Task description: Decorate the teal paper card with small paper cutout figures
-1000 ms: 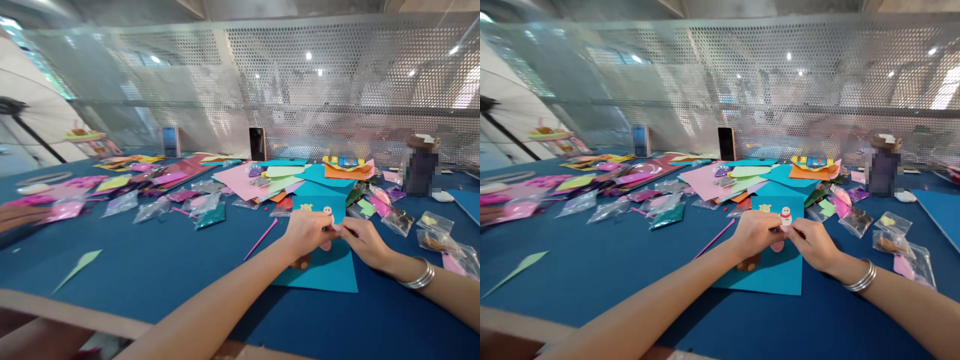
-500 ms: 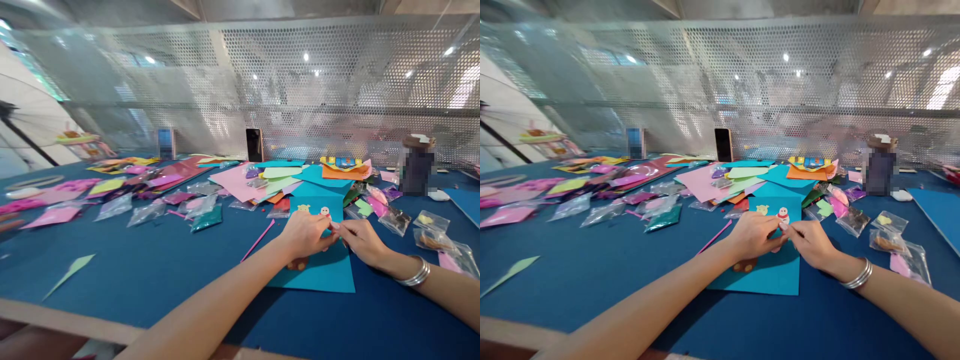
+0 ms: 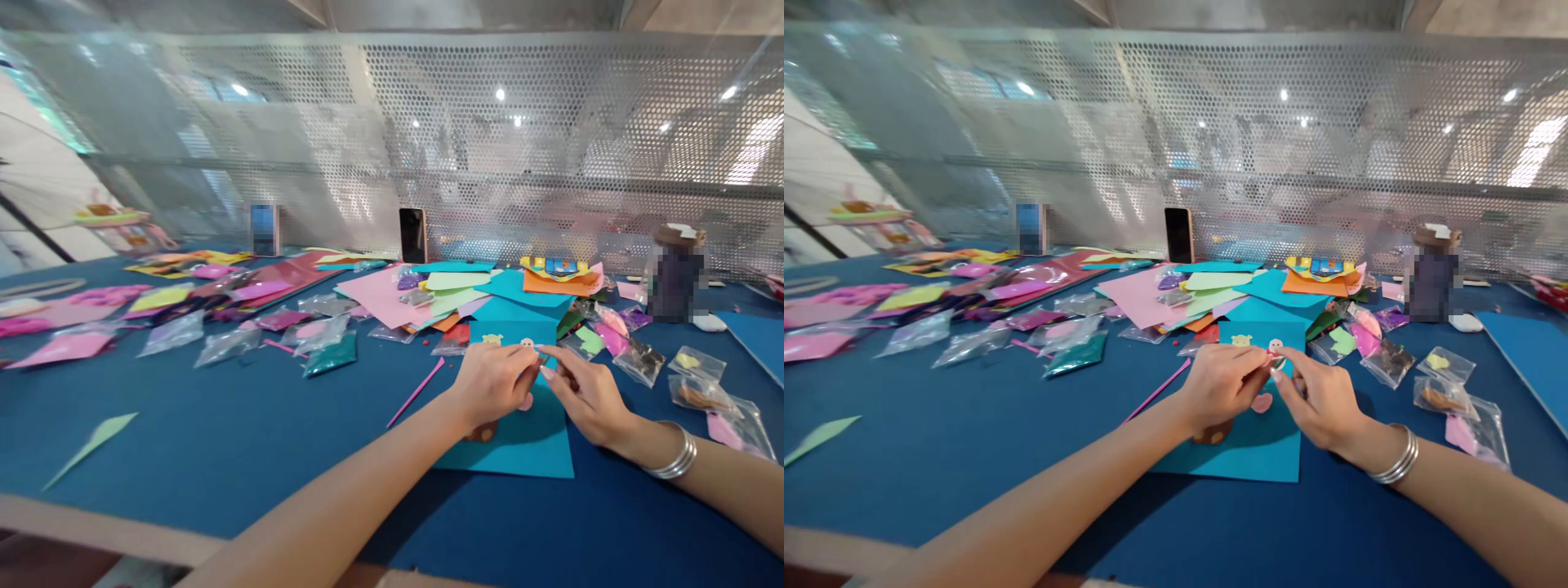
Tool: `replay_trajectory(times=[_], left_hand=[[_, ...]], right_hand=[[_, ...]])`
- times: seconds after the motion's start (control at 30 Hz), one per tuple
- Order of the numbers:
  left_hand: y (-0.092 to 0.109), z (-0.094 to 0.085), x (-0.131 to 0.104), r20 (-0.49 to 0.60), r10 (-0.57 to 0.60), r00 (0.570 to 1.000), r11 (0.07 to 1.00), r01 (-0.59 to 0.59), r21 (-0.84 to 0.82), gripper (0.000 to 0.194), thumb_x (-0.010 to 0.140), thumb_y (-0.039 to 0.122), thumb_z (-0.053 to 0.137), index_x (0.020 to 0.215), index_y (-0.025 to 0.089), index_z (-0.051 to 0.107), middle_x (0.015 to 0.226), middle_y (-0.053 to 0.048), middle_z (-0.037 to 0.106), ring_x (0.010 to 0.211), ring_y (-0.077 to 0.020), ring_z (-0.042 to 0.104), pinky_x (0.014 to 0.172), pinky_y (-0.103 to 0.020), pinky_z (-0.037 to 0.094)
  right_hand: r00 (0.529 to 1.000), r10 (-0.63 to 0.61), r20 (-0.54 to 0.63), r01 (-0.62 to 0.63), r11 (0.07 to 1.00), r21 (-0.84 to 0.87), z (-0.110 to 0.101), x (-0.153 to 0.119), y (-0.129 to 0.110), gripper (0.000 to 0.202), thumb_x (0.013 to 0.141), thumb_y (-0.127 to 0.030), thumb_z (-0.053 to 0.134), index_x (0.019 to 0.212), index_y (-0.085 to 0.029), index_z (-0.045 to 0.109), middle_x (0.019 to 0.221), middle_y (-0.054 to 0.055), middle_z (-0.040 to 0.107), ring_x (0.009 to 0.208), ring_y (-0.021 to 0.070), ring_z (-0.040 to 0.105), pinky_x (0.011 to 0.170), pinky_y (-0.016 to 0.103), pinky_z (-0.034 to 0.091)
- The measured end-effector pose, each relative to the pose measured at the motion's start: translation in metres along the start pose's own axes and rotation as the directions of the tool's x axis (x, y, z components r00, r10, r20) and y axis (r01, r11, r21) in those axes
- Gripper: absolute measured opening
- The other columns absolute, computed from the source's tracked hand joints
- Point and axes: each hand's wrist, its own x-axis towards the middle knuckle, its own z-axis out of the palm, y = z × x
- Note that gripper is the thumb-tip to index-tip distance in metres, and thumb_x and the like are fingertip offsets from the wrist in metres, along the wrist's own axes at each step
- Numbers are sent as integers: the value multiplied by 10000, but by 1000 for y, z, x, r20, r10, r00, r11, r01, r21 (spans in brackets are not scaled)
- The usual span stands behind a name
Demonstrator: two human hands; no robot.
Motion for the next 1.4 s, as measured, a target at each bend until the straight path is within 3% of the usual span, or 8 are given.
replay_trajectory(times=[0.1,0.4,0.57,0.7,0.87,1.03,1.13,1.4], left_hand=[[-1,2,-1,-1,30,1000,1000,-30,5,261,841,253,397,635,172,536,526,27,593,434,-105,516,424,-225,245],[-8,1,-1,27,150,988,985,-147,-87,460,890,408,308,567,171,534,476,27,557,428,-89,494,429,-231,229],[2,0,1,-23,224,974,968,-226,-112,519,869,488,306,514,164,501,444,27,527,401,-78,468,423,-236,225],[3,0,1,-39,224,974,971,-226,-73,558,799,610,328,505,163,487,440,26,524,393,-81,465,422,-241,219],[-2,-2,-1,22,175,984,984,-174,-41,571,782,653,285,578,168,508,522,18,586,428,-100,513,419,-240,228],[-2,-1,-3,217,86,973,996,-85,-11,525,789,643,285,846,185,534,674,4,644,483,-125,561,411,-232,230],[0,-2,-2,336,105,936,994,-96,-43,482,819,599,284,831,177,517,591,13,617,493,-140,568,410,-230,234],[2,-5,-2,319,67,945,996,-44,-79,379,897,378,248,714,173,509,582,-3,603,476,-132,539,418,-222,254]], right_hand=[[998,-50,41,50,999,-2,0,-1,1,363,873,-357,354,1097,-151,553,546,-10,526,451,99,438,464,208,310],[981,-29,192,18,998,54,1,0,3,357,877,-412,346,856,-166,605,522,-12,523,430,92,407,449,206,285],[970,-132,206,149,986,-70,3,-2,5,324,889,-371,305,765,-155,513,512,-3,508,418,101,419,423,210,251],[955,-180,236,213,969,-123,4,-3,8,306,902,-319,248,741,-164,457,532,9,525,434,110,457,429,209,263],[957,-154,247,181,979,-91,6,-3,9,301,909,-283,226,717,-166,427,526,1,509,414,96,436,418,204,253],[960,-183,213,191,981,-15,4,-3,7,314,883,-257,275,628,-161,432,462,-25,413,376,73,317,404,211,213],[961,-153,232,134,986,94,0,-1,5,312,873,-250,299,604,-158,428,466,-30,393,398,67,330,421,204,235],[957,-141,254,54,946,320,-6,1,4,402,896,-383,273,612,-156,446,479,-39,364,429,72,341,426,200,260]])
